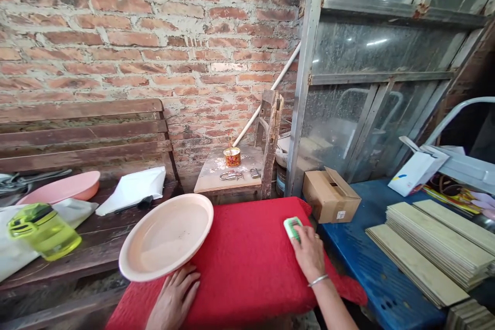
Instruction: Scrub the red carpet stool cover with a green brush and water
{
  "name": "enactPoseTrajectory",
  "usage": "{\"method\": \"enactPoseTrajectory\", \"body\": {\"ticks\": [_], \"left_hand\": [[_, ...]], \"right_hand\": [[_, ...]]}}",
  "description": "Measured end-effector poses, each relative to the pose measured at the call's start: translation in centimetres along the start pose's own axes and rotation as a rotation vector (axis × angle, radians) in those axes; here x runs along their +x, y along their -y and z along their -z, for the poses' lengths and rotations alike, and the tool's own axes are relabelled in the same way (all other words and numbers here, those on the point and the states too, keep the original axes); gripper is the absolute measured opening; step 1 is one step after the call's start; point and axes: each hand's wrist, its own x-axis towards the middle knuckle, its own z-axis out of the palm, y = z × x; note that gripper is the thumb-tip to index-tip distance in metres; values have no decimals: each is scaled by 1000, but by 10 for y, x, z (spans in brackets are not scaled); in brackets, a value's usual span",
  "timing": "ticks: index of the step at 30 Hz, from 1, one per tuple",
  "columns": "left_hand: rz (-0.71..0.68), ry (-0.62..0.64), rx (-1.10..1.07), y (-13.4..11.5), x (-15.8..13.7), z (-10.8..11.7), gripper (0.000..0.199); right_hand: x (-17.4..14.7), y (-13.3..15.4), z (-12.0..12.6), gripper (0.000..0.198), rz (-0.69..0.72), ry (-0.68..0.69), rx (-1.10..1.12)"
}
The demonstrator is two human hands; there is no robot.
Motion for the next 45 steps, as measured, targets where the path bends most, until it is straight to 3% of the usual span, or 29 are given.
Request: {"method": "enactPoseTrajectory", "body": {"ticks": [4,7,10,15,18,21,26,28,30,32,37,40,42,45], "left_hand": [[-60,-45,43,7,-3,-2,30],[-76,-47,64,10,-3,-1,31],[-79,-37,71,12,-3,1,32],[-79,-38,75,13,-3,3,32],[-58,-17,65,14,-4,4,32],[-28,12,52,16,-5,4,32],[-10,35,50,20,-7,1,32],[-19,29,52,22,-7,1,32],[-27,22,55,22,-7,1,31],[-28,26,61,21,-7,1,31],[-35,21,75,19,-7,1,30],[-44,8,73,18,-7,1,29],[-38,14,67,17,-6,1,29],[-18,21,49,15,-4,2,30]], "right_hand": [[-29,60,-20,29,244,71,115],[-36,65,-24,32,280,75,125],[-28,28,-13,35,135,3,-9],[-18,-57,13,33,-343,-137,-171],[-24,-67,17,32,-450,-242,-113],[-40,-24,11,31,-216,-234,82],[-82,91,-8,32,302,-13,300],[-91,111,-11,40,399,31,298],[-87,102,-11,46,383,24,252],[-74,68,-6,45,282,-8,167],[-46,-41,10,32,-168,-152,-101],[-47,-71,13,28,-384,-262,-156],[-49,-67,12,28,-357,-319,-110],[-56,-29,8,29,-110,-347,48]]}}
